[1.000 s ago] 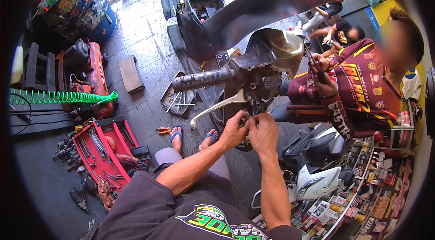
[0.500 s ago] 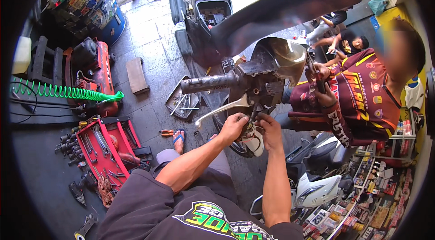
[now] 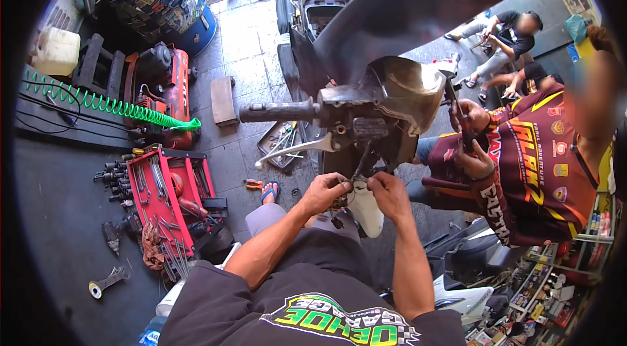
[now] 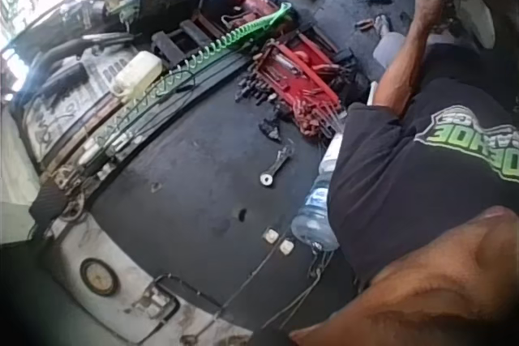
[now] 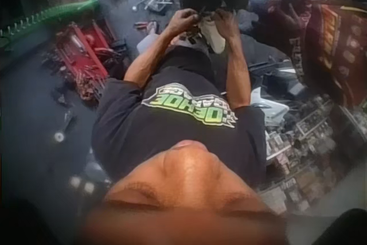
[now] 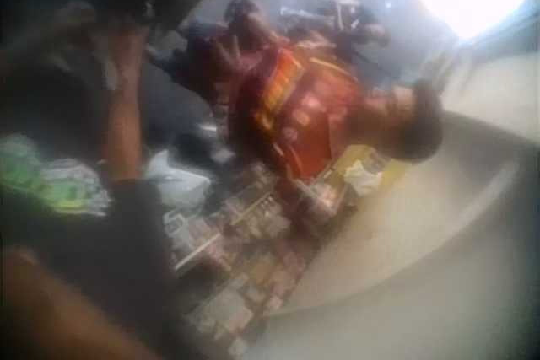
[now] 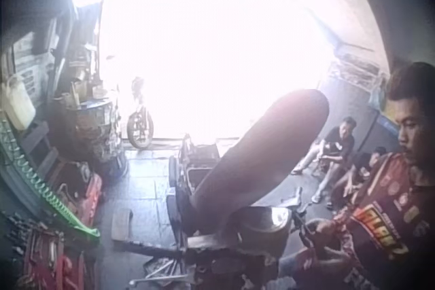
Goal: The person disassembles the front fairing of a motorcycle and manipulates electrical wiring connectors with their hands while another person assists by holding components.
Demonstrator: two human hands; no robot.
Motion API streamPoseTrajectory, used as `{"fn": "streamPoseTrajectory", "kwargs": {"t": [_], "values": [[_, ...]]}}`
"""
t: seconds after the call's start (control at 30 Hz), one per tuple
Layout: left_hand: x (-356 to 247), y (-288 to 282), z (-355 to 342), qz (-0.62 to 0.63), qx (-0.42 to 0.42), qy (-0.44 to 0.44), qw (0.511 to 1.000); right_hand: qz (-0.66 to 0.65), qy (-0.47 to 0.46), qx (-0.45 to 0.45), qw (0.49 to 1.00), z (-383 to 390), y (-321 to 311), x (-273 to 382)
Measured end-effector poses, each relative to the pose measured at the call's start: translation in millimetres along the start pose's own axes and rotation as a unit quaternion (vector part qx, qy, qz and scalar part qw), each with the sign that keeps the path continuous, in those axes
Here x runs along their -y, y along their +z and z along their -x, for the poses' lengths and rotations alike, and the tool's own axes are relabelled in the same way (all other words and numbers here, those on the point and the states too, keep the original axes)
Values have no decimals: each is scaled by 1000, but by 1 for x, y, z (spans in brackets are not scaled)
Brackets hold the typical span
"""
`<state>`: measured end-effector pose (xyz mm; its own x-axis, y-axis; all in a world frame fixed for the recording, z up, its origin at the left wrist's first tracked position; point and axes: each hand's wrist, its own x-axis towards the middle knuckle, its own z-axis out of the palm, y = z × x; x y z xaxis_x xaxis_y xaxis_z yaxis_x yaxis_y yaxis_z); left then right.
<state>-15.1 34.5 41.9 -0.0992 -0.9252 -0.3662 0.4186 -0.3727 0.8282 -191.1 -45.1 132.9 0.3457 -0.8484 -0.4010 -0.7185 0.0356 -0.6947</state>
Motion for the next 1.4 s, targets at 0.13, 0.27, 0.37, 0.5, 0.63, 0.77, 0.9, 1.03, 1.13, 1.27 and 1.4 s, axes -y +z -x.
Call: {"fn": "streamPoseTrajectory", "kwargs": {"t": [0.13,0.27,0.37,0.5,0.63,0.77,0.9,1.03,1.13,1.27,1.4], "values": [[0,20,16,-61,-69,53,994,37,-53,19,998,12,-26,35],[3,54,24,-67,-226,167,957,-48,-62,8,997,-14,-18,30],[1,55,17,-103,-274,301,908,-241,-24,57,969,-23,-2,4],[10,62,22,-10,-253,224,941,-243,-92,29,965,-1,19,-14],[19,63,12,101,-246,95,959,-217,-28,-12,976,0,24,-28],[32,49,-10,162,-222,-75,958,-333,87,83,935,-7,20,-37],[29,42,-28,267,-88,-222,934,-448,156,223,852,-18,13,-54],[22,37,-33,248,-69,-286,923,-365,105,231,896,-27,15,-67],[32,40,-29,217,-116,-201,948,-259,44,193,945,-29,18,-76],[28,46,-20,116,-124,-75,983,-242,39,213,946,-31,3,-71],[20,42,-8,84,-124,-16,989,-232,40,242,941,-33,2,-67]]}}
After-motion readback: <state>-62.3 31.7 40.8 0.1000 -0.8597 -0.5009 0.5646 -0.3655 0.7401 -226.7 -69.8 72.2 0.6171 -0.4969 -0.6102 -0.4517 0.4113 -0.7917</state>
